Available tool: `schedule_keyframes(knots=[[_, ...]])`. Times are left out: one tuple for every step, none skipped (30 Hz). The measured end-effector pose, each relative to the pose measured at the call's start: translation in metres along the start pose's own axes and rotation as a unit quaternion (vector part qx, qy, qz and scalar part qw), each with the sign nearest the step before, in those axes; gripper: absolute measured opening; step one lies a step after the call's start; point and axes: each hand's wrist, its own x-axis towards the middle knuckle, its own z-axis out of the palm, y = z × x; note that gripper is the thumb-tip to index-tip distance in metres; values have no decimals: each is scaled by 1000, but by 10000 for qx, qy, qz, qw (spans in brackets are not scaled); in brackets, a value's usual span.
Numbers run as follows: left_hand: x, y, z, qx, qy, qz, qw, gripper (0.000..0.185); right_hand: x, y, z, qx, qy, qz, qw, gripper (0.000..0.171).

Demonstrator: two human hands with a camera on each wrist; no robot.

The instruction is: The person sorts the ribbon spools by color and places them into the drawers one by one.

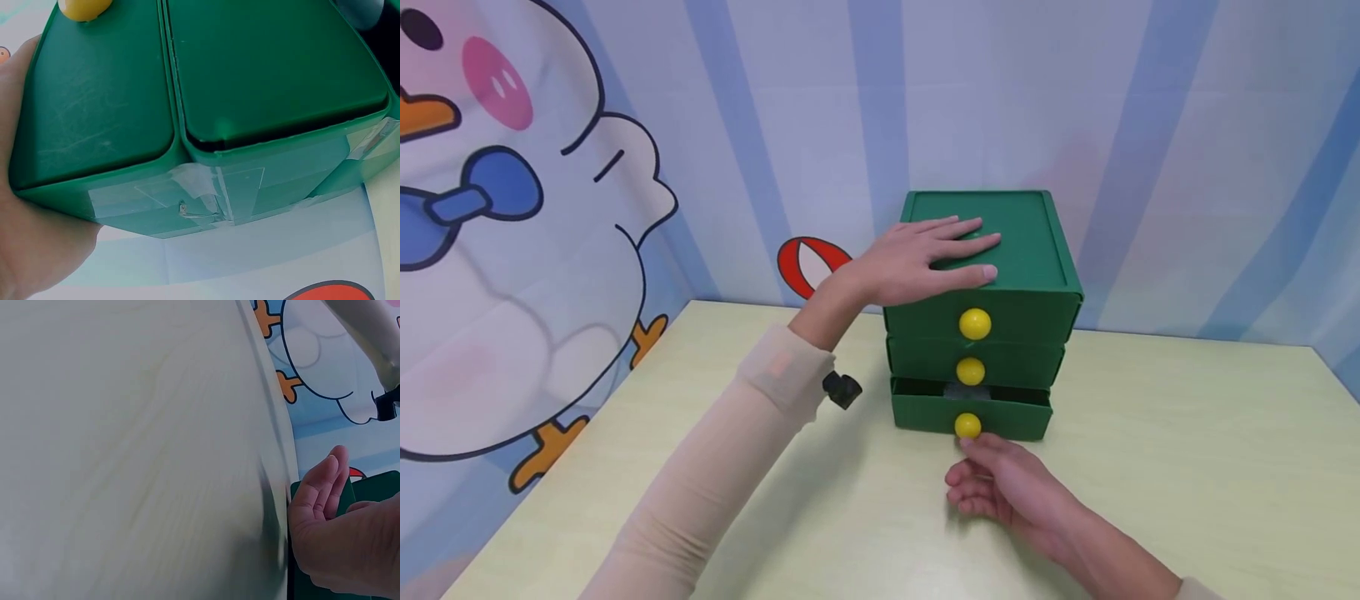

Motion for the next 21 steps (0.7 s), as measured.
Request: schedule_keyframes(knots=[[0,0,0,-9,6,-5,10000,69,1,-1,0,20,-11,-32,10000,41],[0,0,0,-13,15,-8,10000,69,2,-2,0,44,-16,-61,10000,40],[0,0,0,-13,23,-13,10000,69,3,-2,0,53,-31,-100,9999,39],[0,0,0,-7,29,-16,10000,69,4,-3,0,66,-44,-128,9999,39],[0,0,0,-7,33,-19,10000,69,5,-4,0,80,-55,-150,9998,39],[-1,0,1,-5,37,-25,10000,69,6,-4,0,91,-67,-166,9998,39],[-1,0,1,-4,37,-30,10000,69,7,-4,-1,89,-72,-185,9998,39],[-1,0,1,4,38,-33,10000,69,8,-5,-1,82,-82,-202,9997,40],[-1,1,1,5,43,-37,10000,69,9,-5,-1,71,-90,-223,9997,42],[-1,1,2,6,46,-36,10000,69,9,-5,-2,57,-92,-238,9997,43],[-2,1,2,1,52,-35,10000,69,10,-6,-2,44,-94,-254,9996,44],[-1,1,2,-6,61,-30,10000,69,10,-6,-3,29,-103,-271,9996,44],[-1,2,2,-9,66,-23,10000,69,10,-7,-3,21,-106,-284,9995,44],[-1,2,2,-7,72,-14,10000,69,10,-7,-4,26,-110,-288,9995,43],[-1,2,2,-11,84,-1,10000,69,10,-8,-4,36,-105,-287,9995,42],[-1,2,2,-14,89,6,10000,69,10,-8,-4,44,-101,-285,9995,40],[-1,2,1,-6,96,13,10000,69,11,-9,-4,47,-99,-285,9995,36],[-1,2,1,2,102,18,9999,69,11,-10,-4,71,-84,-272,9996,33],[-1,2,1,17,104,18,9999,69,12,-11,-4,101,-63,-267,9996,30],[0,2,1,26,104,26,9999,69,12,-12,-4,136,-46,-261,9996,27],[0,2,1,31,99,32,9999,69,13,-13,-4,173,-26,-254,9995,24]])
